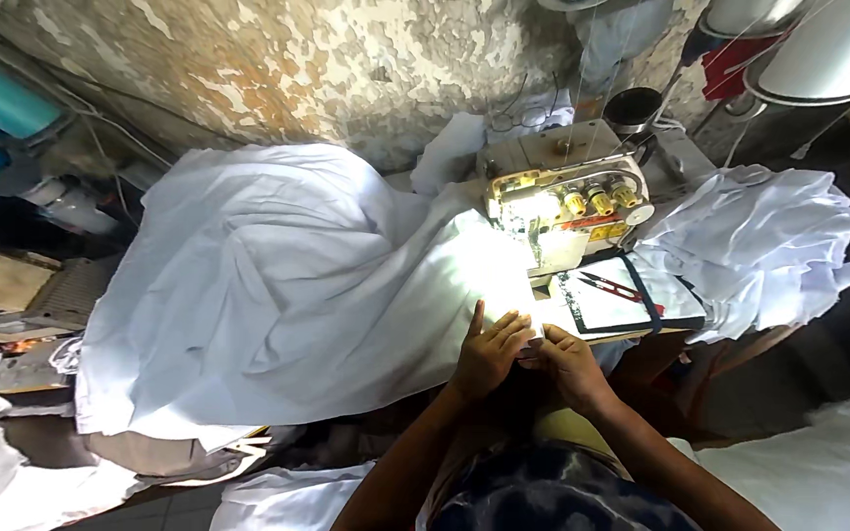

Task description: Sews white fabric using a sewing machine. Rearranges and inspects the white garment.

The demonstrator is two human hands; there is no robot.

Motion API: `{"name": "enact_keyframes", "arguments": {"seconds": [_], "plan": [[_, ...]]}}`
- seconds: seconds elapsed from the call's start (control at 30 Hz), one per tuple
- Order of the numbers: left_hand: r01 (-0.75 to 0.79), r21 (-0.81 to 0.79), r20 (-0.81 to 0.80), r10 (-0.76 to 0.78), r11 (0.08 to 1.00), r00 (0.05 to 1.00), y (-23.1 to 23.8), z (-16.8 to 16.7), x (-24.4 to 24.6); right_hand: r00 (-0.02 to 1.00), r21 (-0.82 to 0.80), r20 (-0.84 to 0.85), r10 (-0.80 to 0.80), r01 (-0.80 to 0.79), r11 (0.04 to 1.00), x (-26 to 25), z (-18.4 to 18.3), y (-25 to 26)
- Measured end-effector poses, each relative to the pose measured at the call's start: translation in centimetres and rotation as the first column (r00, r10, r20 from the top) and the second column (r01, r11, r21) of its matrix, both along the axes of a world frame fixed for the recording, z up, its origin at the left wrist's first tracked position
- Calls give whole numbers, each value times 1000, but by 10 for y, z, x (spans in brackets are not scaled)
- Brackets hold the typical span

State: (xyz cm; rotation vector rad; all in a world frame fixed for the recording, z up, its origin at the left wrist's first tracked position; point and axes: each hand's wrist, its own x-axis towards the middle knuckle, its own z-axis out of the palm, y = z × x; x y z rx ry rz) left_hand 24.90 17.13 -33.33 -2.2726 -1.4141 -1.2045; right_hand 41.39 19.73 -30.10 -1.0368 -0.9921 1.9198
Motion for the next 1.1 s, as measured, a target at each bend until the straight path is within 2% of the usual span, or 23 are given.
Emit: {"name": "enact_keyframes", "arguments": {"seconds": [0.17,0.33,0.5,0.6,0.73,0.8,0.87,0.97,1.1], "plan": [[18,-5,-12,-18,1000,1000,-2,1,1,999,44,42,-4,2,999,-1,4,-5],[15,-11,-30,-16,1000,999,-5,2,2,998,3,51,21,-21,1000,1,12,-4],[12,-22,-42,-13,1000,999,-7,2,1,998,-115,1,70,-70,991,6,17,-3],[25,-22,-72,-26,999,997,-7,3,-2,1000,-192,-17,-6,3,981,-2,14,0],[100,-50,-138,-106,994,985,-2,-1,-14,992,-59,-9,-126,125,990,-19,6,-5],[65,-68,-181,-76,996,980,0,0,-25,988,9,-6,-156,156,988,-20,7,-11],[9,-38,-254,-19,999,967,4,4,-37,986,23,9,-168,168,986,-19,7,-14],[53,-27,-317,-59,998,946,5,8,-46,982,42,68,-174,172,984,-21,0,-11],[89,-47,-293,-99,995,951,9,7,-46,977,59,138,-162,155,986,-25,-8,-4]]}}
